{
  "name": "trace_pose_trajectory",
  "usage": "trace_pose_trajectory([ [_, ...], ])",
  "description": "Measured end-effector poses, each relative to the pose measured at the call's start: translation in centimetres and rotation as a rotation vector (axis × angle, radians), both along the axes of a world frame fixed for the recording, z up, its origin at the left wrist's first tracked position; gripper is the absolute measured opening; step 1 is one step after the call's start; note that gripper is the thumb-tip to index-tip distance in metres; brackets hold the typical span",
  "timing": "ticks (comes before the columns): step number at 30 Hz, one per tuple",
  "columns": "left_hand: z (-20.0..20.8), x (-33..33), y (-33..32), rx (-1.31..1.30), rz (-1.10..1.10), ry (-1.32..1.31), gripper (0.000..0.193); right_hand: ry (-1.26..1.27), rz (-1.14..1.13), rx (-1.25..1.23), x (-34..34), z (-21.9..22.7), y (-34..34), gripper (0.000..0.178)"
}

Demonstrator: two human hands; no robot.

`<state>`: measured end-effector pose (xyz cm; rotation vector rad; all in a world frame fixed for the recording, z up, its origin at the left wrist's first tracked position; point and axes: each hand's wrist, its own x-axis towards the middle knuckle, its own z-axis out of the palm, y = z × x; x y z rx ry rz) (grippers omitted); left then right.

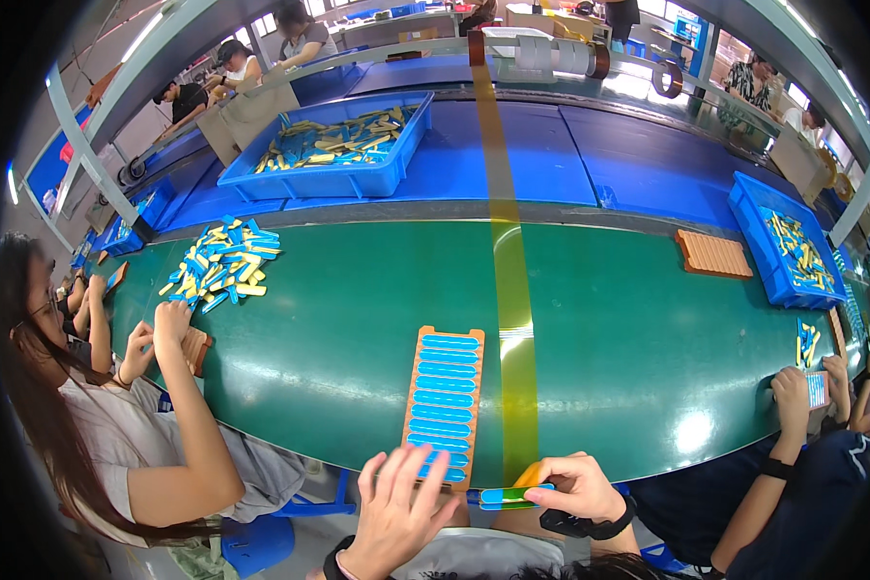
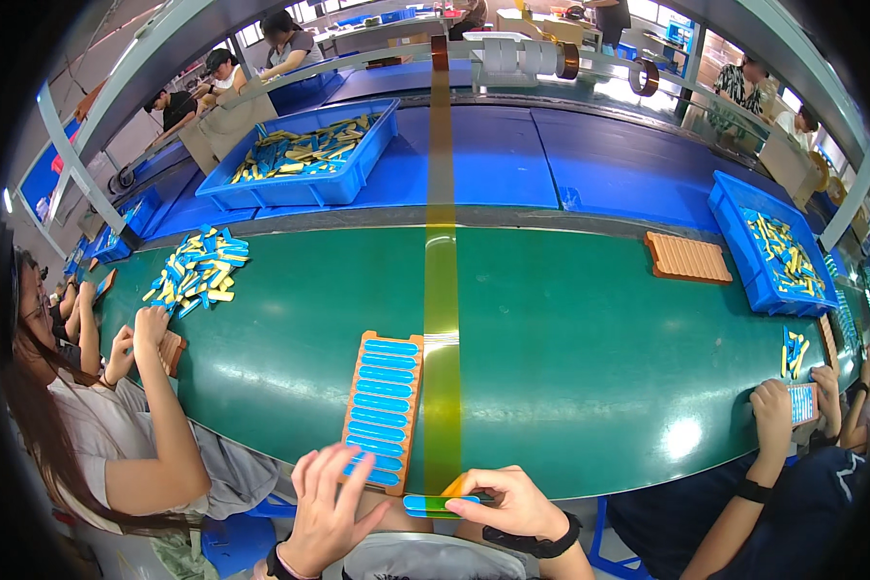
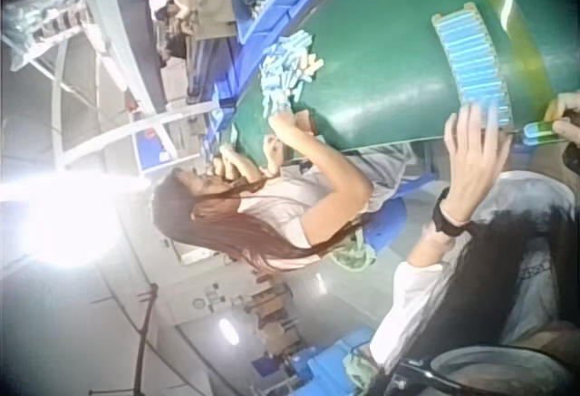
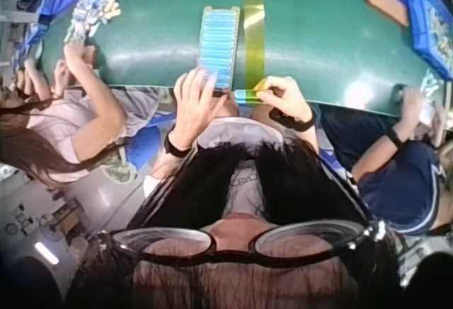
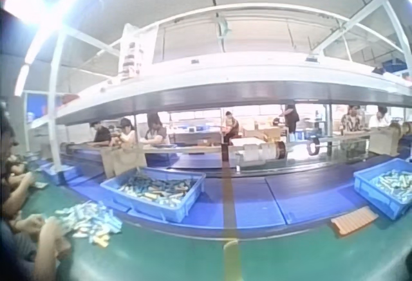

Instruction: Assembling small plastic components onto jigs and strips at a factory production line.

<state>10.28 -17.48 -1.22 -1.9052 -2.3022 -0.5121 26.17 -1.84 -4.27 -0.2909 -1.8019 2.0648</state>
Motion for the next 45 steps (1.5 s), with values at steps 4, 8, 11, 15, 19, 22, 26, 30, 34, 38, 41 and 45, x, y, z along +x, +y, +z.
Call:
trace_pose_trajectory([
  [4,-0.8,-0.6,-0.2,-0.041,-0.118,0.066,0.046,-0.002,-0.016,-0.011,0.1,0.0,-0.1,0.007],
  [8,-1.3,-0.8,-0.1,-0.065,-0.115,0.057,0.046,-0.013,-0.023,-0.009,0.3,0.1,-0.2,0.007],
  [11,-1.5,-0.9,-0.3,-0.073,-0.118,0.084,0.046,-0.022,-0.026,-0.023,0.5,0.2,-0.1,0.007],
  [15,-1.6,-1.2,-0.4,-0.064,-0.134,0.071,0.046,-0.064,0.042,-0.044,0.8,0.0,0.0,0.005],
  [19,-1.7,-1.6,0.0,-0.042,-0.153,0.106,0.045,-0.080,0.030,-0.088,0.6,0.0,-0.3,0.005],
  [22,-1.8,-1.7,0.0,-0.048,-0.167,0.179,0.045,-0.098,0.041,-0.069,0.6,0.1,-0.1,0.005],
  [26,-2.4,-2.1,-0.7,-0.043,-0.178,0.270,0.047,-0.118,0.028,-0.086,0.8,0.1,-0.2,0.005],
  [30,-2.8,-2.1,-0.9,-0.046,-0.181,0.267,0.046,-0.072,0.007,-0.028,0.4,0.2,-0.2,0.004],
  [34,-2.6,-2.1,-0.4,-0.033,-0.190,0.146,0.044,-0.038,-0.039,-0.034,0.5,-0.1,-0.4,0.004],
  [38,-2.9,-2.2,-0.1,-0.022,-0.259,0.163,0.048,-0.063,-0.044,-0.012,0.5,-0.4,-0.7,0.003],
  [41,-2.3,-2.2,-0.5,0.081,-0.148,-0.040,0.057,-0.081,-0.061,-0.008,0.6,-0.4,-1.5,0.004],
  [45,-2.4,-3.7,-0.9,0.024,0.123,-0.398,0.066,-0.009,-0.212,-0.102,-0.3,0.3,-3.8,0.006],
])
